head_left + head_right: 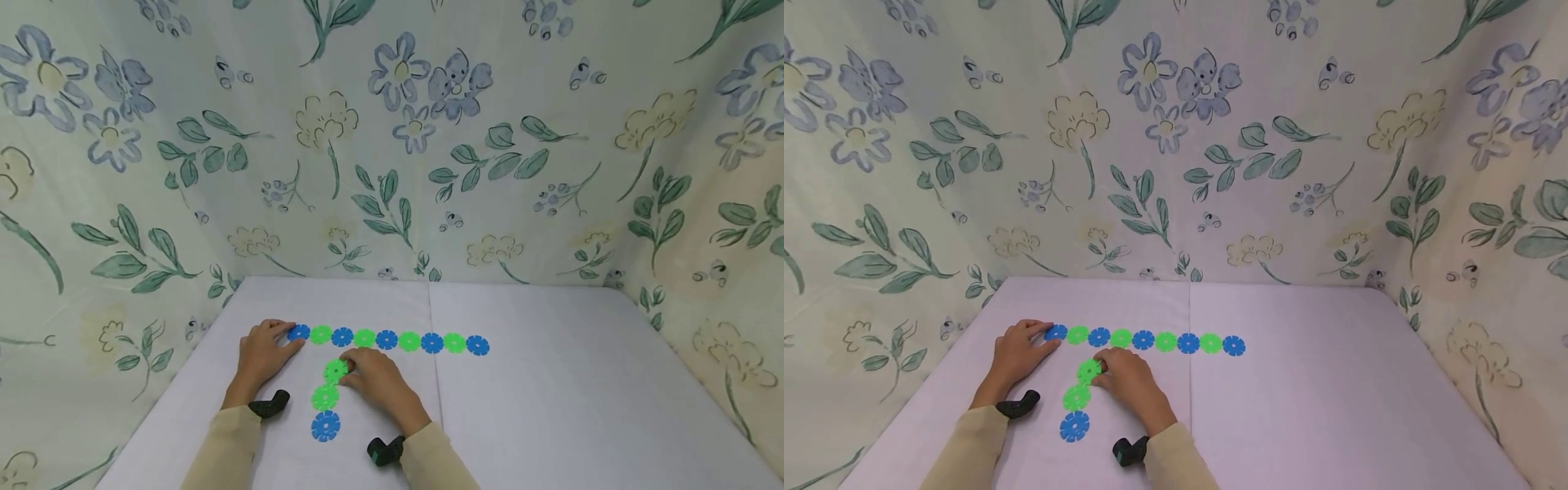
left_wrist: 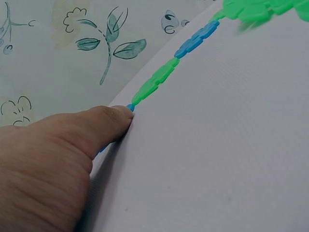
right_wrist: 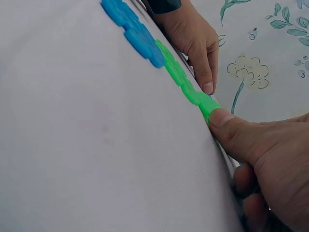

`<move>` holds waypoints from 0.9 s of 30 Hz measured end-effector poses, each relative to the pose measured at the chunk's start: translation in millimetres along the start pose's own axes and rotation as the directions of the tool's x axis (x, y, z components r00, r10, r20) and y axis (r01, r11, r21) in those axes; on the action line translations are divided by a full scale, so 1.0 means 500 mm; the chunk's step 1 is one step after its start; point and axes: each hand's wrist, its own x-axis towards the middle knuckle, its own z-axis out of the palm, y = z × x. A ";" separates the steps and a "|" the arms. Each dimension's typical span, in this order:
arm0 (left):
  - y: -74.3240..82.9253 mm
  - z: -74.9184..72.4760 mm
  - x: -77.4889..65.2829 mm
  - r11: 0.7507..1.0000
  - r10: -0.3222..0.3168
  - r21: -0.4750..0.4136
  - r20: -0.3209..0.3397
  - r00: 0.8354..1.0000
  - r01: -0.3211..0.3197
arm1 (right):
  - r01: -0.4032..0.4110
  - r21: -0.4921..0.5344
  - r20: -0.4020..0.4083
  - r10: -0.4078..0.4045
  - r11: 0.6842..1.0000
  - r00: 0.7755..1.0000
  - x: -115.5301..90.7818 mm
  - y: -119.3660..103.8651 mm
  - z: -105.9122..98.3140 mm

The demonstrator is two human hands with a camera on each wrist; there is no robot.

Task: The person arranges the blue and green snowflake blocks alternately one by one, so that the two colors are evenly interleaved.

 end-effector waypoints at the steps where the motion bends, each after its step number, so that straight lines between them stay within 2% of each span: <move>1: 0.001 -0.001 0.001 1.000 0.002 -0.001 0.000 1.000 -0.002 | -0.002 -0.010 0.002 0.002 1.000 1.000 0.000 -0.001 -0.001; 7: 0.005 -0.004 0.002 1.000 0.004 0.001 0.007 1.000 -0.004 | -0.023 -0.035 0.029 0.024 0.999 0.999 -0.004 -0.004 -0.005; 27: 0.000 0.001 0.000 1.000 0.011 -0.010 -0.004 1.000 -0.011 | -0.022 0.023 0.014 0.021 0.999 1.000 -0.004 0.002 -0.007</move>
